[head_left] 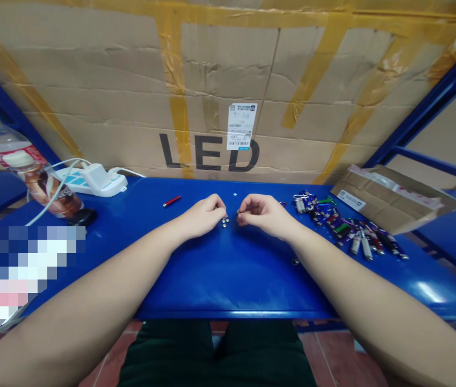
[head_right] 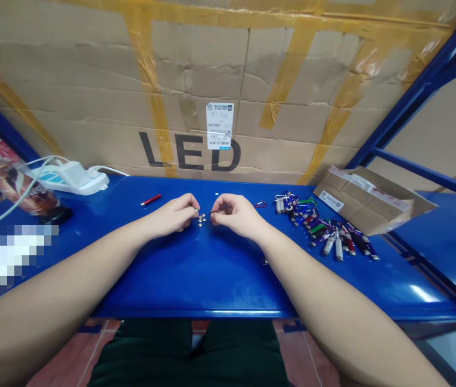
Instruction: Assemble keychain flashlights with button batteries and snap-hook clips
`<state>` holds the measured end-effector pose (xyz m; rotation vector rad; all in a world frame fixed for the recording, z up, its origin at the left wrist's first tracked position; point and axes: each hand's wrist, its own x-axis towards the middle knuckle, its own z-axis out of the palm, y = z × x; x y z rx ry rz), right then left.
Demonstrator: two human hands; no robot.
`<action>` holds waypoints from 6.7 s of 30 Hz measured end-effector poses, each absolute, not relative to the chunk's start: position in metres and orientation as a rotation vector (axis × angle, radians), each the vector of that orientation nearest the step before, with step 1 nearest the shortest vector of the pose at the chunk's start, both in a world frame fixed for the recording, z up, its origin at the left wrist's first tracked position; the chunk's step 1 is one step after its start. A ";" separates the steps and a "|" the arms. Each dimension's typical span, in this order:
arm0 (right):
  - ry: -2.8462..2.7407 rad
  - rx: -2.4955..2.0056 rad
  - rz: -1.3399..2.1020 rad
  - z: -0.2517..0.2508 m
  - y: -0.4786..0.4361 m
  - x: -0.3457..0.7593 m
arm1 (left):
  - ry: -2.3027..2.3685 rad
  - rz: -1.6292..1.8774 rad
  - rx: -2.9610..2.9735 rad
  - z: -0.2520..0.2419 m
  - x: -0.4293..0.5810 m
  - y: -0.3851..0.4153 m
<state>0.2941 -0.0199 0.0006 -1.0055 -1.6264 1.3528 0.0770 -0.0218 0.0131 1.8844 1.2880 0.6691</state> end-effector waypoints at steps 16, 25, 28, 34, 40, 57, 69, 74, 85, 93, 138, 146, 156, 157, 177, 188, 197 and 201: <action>-1.609 -0.908 1.453 0.010 -0.024 0.297 | 0.935 0.802 2.137 0.014 0.073 -0.024; -1.682 -0.920 1.388 0.012 -0.026 0.298 | 0.861 0.831 2.154 0.016 0.070 -0.023; -1.697 -0.924 1.372 0.012 -0.026 0.298 | 0.850 0.841 2.154 0.015 0.070 -0.023; -1.720 -0.909 1.377 0.013 -0.026 0.299 | 0.825 0.831 2.159 0.016 0.070 -0.023; -1.737 -0.915 1.371 0.015 -0.027 0.299 | 0.818 0.827 2.136 0.015 0.069 -0.022; -1.779 -0.882 1.343 0.016 -0.030 0.297 | 0.789 0.839 2.165 0.015 0.069 -0.021; -1.798 -0.908 1.315 0.013 -0.025 0.299 | 0.755 0.831 2.224 0.018 0.068 -0.025; -1.872 -1.049 0.983 0.013 -0.016 0.314 | 0.773 0.857 2.191 0.017 0.067 -0.024; -2.455 -1.220 0.154 0.008 -0.008 0.326 | 0.893 0.857 2.394 0.019 0.060 -0.017; -2.705 -0.883 0.289 0.003 -0.022 0.300 | 1.229 0.874 2.290 0.013 0.054 -0.006; -2.375 -0.585 0.260 0.017 -0.031 0.298 | 0.793 0.851 2.295 0.022 0.066 -0.025; -2.396 -0.572 0.232 0.016 -0.030 0.299 | 0.817 0.845 2.268 0.020 0.066 -0.023; -2.311 -0.848 0.287 0.019 -0.026 0.306 | 0.868 0.840 2.315 0.024 0.063 -0.022; -2.308 -0.908 0.298 0.019 -0.025 0.308 | 0.890 0.840 2.326 0.024 0.062 -0.022; -1.364 -1.087 1.759 0.002 -0.023 0.284 | 0.794 0.787 2.555 0.014 0.064 -0.014; -1.319 -1.124 1.733 0.000 -0.023 0.283 | 0.819 0.814 2.535 0.015 0.066 -0.016; -1.488 -1.161 1.528 0.005 -0.021 0.287 | 0.896 0.794 2.526 0.015 0.065 -0.017; -2.002 -1.340 0.814 0.012 -0.020 0.300 | 0.944 0.809 2.550 0.015 0.063 -0.016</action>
